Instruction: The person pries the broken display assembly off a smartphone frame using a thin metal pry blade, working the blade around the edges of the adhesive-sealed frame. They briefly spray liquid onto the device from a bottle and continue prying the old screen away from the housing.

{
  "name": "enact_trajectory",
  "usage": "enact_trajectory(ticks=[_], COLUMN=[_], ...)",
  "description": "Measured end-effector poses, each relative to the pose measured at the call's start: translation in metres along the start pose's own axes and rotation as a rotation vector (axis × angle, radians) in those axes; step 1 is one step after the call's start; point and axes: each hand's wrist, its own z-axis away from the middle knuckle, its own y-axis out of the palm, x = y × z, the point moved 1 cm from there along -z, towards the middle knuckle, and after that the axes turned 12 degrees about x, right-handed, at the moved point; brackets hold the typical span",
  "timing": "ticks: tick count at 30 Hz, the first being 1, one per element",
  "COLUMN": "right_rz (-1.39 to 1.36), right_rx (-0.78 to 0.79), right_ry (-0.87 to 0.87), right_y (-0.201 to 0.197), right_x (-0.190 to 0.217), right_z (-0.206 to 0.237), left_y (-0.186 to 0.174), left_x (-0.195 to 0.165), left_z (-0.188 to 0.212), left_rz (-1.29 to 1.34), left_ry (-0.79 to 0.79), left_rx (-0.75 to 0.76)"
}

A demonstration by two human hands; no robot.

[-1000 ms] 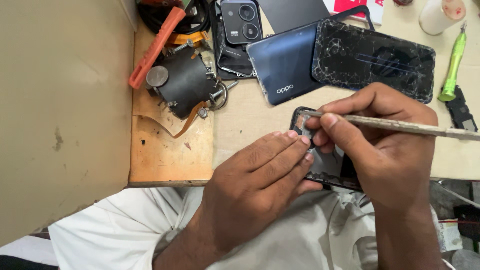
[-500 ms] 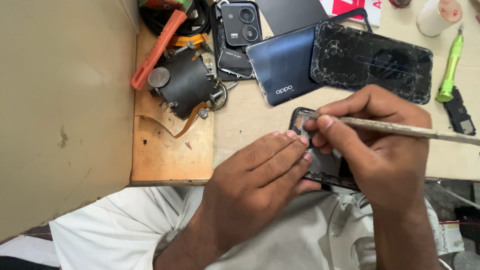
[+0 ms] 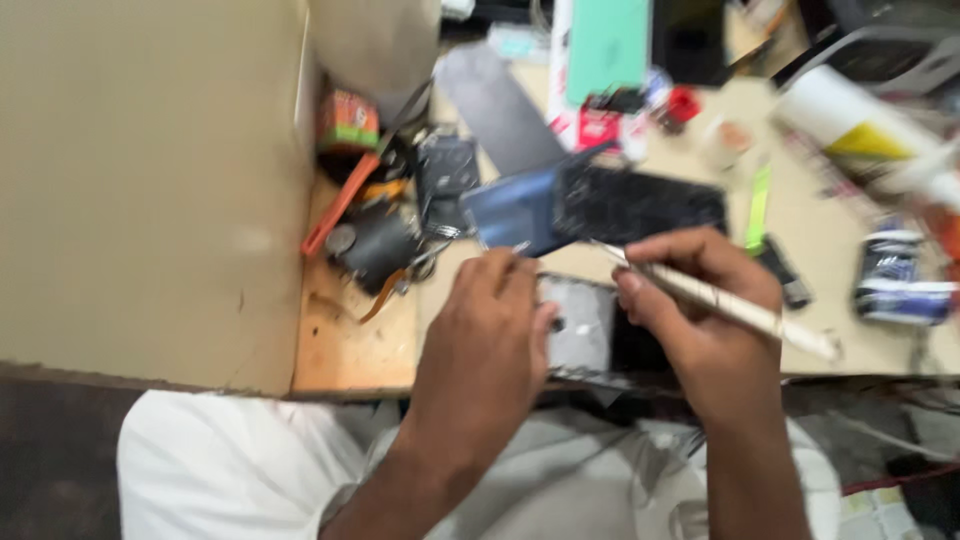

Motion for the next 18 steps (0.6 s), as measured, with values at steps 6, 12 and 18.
enact_trajectory(ticks=[6, 12, 18], right_rz=[0.495, 0.873, 1.229], right_rx=[-0.285, -0.145, -0.144], right_ry=[0.019, -0.279, -0.091], right_y=[-0.05, -0.082, -0.11], right_x=[-0.004, -0.043, -0.065], right_z=[0.025, 0.004, -0.053], left_y=[0.008, 0.018, 0.021], left_x=[0.009, 0.026, 0.039], left_z=[-0.035, -0.056, -0.074], left_rz=[-0.23, -0.441, -0.431], left_ry=[-0.184, -0.202, -0.083], left_rx=[0.23, 0.316, 0.242])
